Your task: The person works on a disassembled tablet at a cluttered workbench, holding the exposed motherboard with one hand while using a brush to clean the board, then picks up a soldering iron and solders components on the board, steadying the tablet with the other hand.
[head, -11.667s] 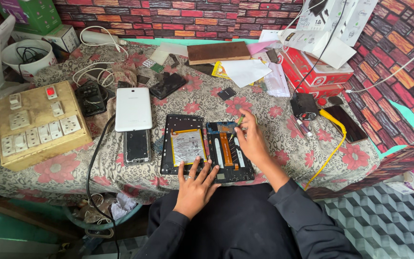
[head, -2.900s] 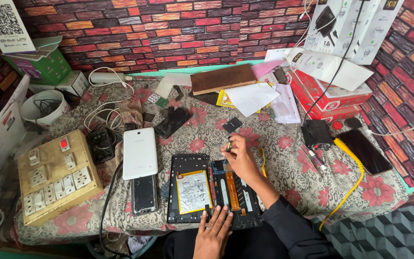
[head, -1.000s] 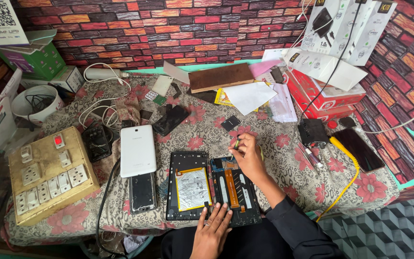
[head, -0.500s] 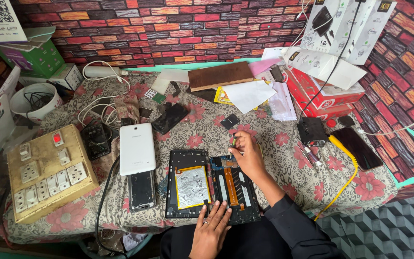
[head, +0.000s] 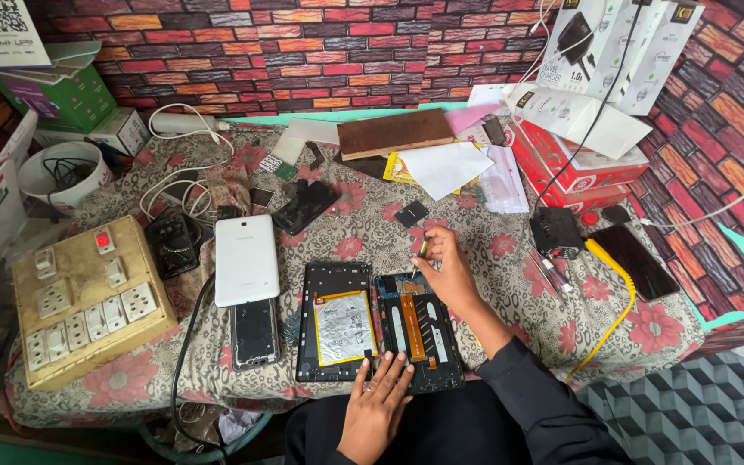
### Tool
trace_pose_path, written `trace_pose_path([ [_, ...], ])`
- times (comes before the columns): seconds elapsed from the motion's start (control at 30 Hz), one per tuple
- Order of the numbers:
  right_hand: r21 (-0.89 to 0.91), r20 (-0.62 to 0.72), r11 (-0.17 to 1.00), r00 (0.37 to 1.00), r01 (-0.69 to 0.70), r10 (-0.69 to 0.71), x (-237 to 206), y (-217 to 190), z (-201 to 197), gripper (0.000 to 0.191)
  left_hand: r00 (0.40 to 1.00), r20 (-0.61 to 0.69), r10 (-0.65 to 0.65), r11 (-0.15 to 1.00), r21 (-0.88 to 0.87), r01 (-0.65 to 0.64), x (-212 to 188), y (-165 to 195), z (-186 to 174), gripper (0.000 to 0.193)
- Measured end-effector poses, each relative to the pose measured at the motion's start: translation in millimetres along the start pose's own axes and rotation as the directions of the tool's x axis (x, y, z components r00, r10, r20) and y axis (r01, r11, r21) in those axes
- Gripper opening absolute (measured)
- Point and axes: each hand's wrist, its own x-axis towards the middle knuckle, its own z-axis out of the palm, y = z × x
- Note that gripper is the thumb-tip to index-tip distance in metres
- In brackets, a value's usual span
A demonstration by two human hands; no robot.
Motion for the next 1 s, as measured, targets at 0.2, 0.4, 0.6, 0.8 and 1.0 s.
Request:
trace_pose_path([
  [0.2, -0.035, 0.003, 0.997, 0.998, 0.066, -0.066, 0, 2, -6, 0.057, 1.000, 0.001, 0.000, 1.000, -0.001, 0.000, 1, 0, -1, 0.054],
  [0.4, 0.049, 0.053, 0.999, 0.999, 0.000, -0.003, 5, 1, -7, 0.057, 1.000, -0.005, 0.003, 1.000, -0.004, -0.003, 3, -1, -1, 0.054],
  [0.6, -0.084, 0.041, 0.996, 0.999, -0.019, 0.023, 2, -1, 1, 0.055, 1.000, 0.006, 0.005, 1.000, 0.000, -0.005, 2, -1, -1, 0.053],
  [0.8, -0.185, 0.075, 0.980, 0.996, 0.069, -0.056, 0, -12, 4, 0.060, 1.000, 0.018, 0.011, 1.000, 0.012, -0.011, 3, -1, -3, 0.052],
  [1.0, -0.097, 0.028, 0.994, 0.998, 0.055, -0.053, 5, -17, 5, 0.055, 1.000, 0.018, 0.018, 1.000, 0.021, -0.018, 4, 0, -4, 0.052],
])
